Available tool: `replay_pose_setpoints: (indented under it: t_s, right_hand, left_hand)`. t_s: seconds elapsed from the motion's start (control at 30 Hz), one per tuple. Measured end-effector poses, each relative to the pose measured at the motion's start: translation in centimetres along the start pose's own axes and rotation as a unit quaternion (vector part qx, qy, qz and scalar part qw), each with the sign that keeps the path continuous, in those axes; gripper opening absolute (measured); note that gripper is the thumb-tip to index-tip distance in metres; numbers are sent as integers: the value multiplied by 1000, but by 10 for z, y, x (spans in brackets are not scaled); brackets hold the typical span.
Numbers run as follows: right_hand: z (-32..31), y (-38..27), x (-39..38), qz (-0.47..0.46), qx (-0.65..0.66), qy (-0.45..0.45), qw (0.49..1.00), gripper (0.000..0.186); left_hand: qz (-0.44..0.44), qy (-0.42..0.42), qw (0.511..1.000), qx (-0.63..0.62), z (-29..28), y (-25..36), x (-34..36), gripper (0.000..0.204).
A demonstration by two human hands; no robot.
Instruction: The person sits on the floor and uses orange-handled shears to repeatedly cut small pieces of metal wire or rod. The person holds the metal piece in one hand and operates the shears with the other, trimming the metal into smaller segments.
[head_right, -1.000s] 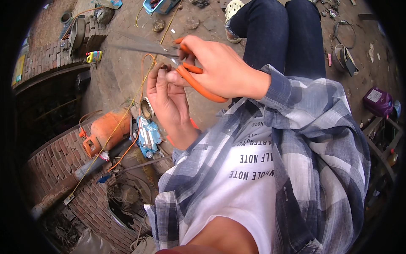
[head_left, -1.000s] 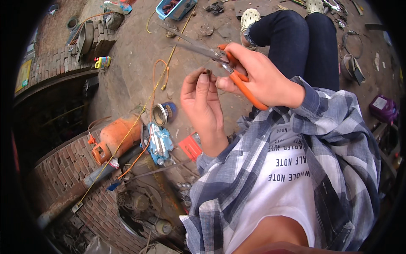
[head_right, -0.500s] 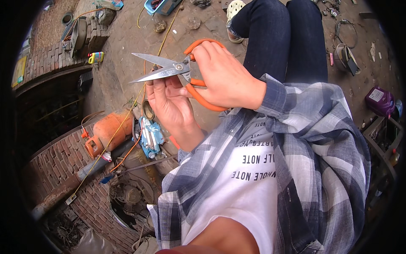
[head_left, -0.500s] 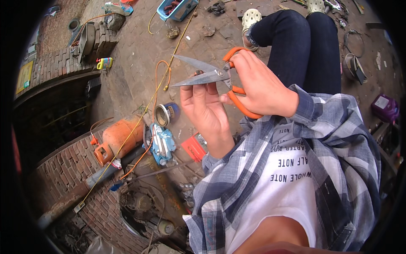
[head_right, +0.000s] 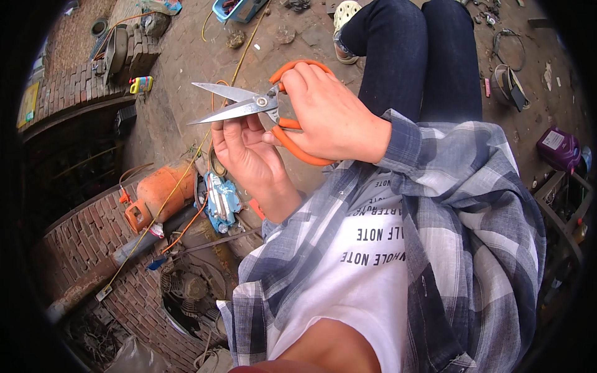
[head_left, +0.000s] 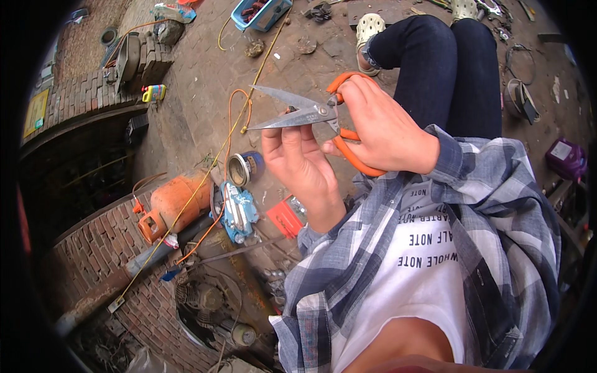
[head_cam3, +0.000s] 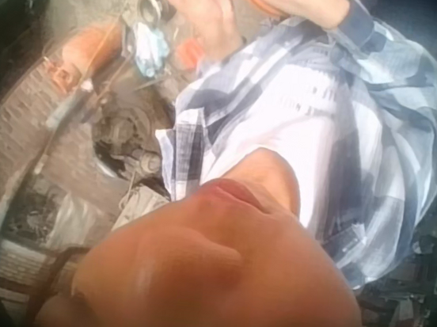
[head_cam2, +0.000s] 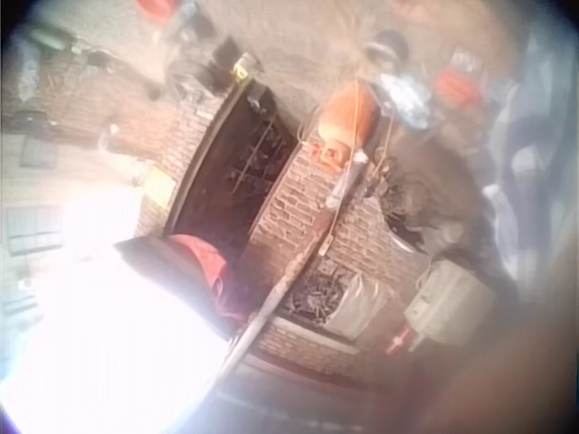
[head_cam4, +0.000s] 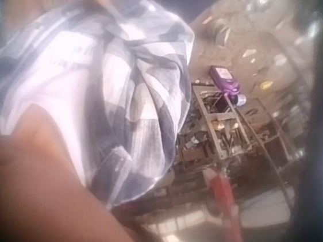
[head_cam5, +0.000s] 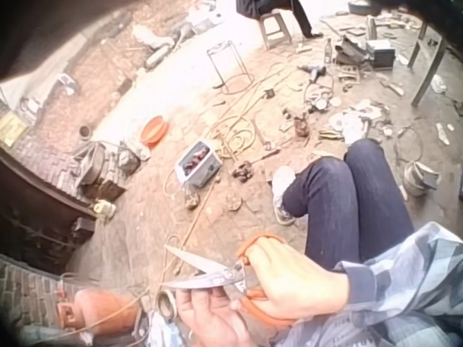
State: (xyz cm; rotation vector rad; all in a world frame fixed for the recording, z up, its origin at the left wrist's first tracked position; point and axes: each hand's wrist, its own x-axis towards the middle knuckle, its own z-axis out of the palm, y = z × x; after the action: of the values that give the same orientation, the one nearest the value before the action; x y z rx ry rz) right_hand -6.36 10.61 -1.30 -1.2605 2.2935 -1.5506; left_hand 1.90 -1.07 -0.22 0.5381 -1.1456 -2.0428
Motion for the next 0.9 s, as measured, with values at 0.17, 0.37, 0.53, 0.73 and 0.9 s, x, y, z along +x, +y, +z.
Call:
replay_pose_setpoints:
  t_s: [0.17, 0.37, 0.53, 0.73, 0.9]
  right_hand:
    - [-2, -2, 2, -6, -7, 1, 1000, 63]
    - [-2, -1, 3, -25, -15, 6, 1000, 63]
    - [-3, 0, 3, -39, -21, 1, 999, 64]
    - [-4, 0, 3, -36, -20, -10, 999, 65]
    - [-4, 0, 3, -26, -15, -22, 999, 66]
  left_hand:
    - [7, 13, 1000, 14, 1, 0, -1, 14]
    - [16, 21, 999, 24, 4, 1, -2, 13]
    - [31, 20, 999, 34, 1, 1, -1, 13]
    - [34, 30, 998, 46, 2, 2, -1, 14]
    - [61, 17, 995, 71, 6, 3, -2, 14]
